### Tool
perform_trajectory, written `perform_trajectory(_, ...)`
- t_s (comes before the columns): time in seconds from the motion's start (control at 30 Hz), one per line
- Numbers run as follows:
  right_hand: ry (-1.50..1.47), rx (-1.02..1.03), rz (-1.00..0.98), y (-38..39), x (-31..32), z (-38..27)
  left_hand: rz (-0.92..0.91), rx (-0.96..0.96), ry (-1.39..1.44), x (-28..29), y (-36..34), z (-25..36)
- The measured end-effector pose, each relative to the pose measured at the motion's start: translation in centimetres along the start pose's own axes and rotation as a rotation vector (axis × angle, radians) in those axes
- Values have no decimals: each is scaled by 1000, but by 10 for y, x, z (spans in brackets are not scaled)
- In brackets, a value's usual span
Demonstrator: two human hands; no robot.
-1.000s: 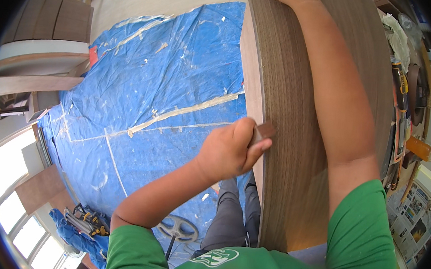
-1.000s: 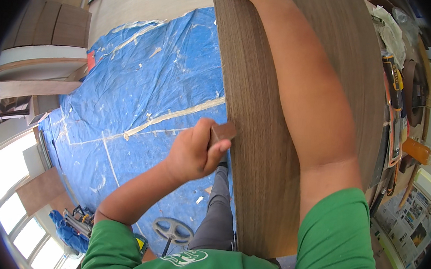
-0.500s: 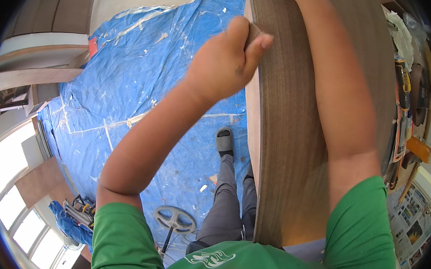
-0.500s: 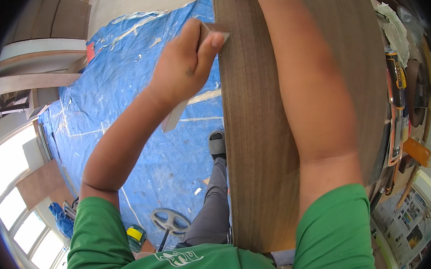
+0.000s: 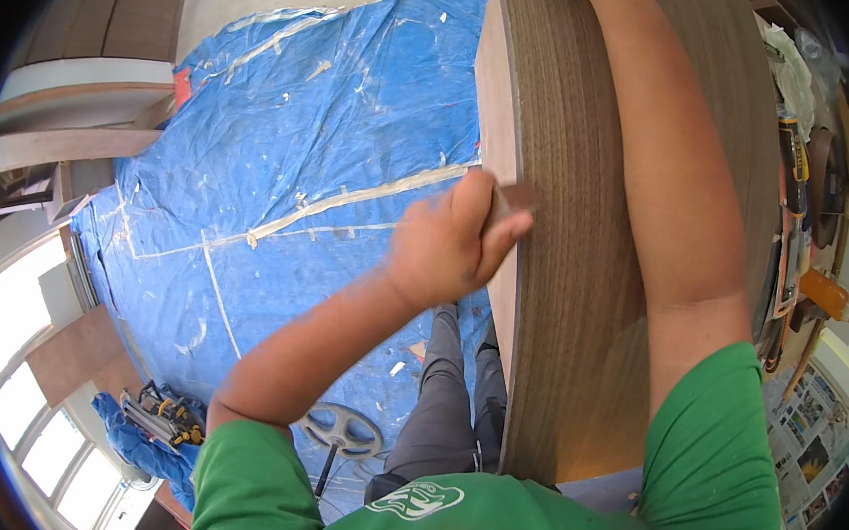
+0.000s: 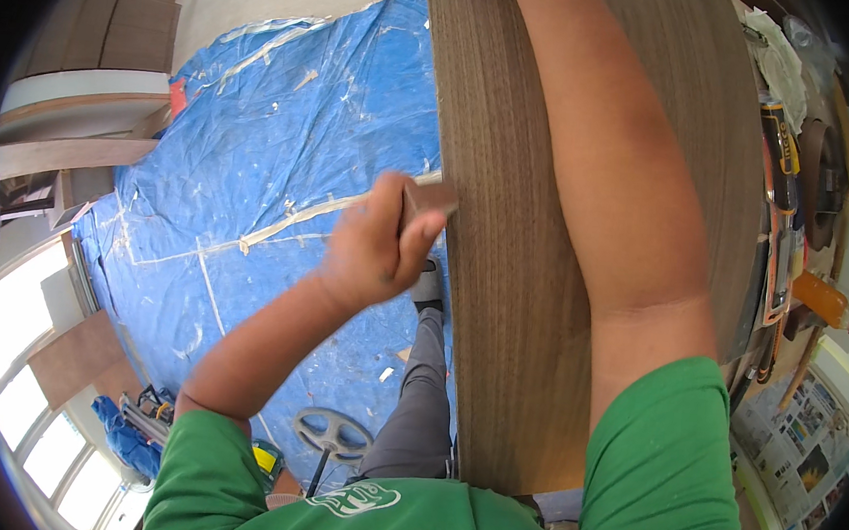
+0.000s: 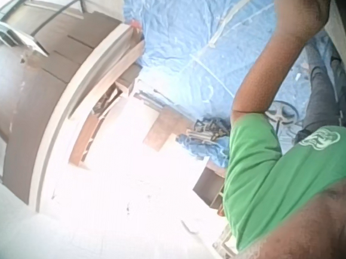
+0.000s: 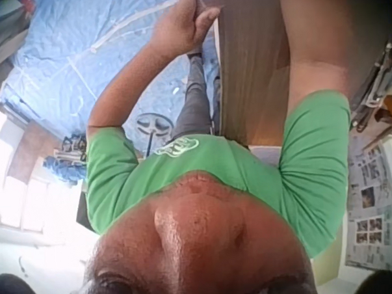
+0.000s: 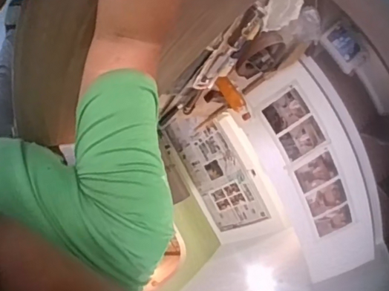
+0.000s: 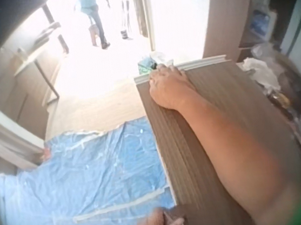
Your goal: The person applies edge banding to a wooden panel using a chisel and hammer, then smooths the surface with a sanding block and wipes it with a cloth. The panel is repositioned multiple times to access different edges and surfaces.
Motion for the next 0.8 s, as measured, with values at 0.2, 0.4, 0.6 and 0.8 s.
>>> perform_trajectory(0.2,-6,-12,-22,0,9,-5,28,-77,-151,32,-78,12)
perform_trajectory(0.4,19,1,39,4,10,3,21,-30,-223,43,-115,16)
perform_trajectory(0.6,-12,58,213,-3,3,12,213,-63,255,75,-70,-3)
perform_trajectory(0.8,-381,-197,187,-3,17,34,368,205,999,88,41,-23)
Point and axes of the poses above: each hand's wrist, its own y-axis away from the middle knuckle, its own x-axis out of the back of the hand, z = x × y, the point moved 10 cm from there along -y, towards the middle knuckle, and after that the axes turned 10 degrees about y, right-handed, at the moved point
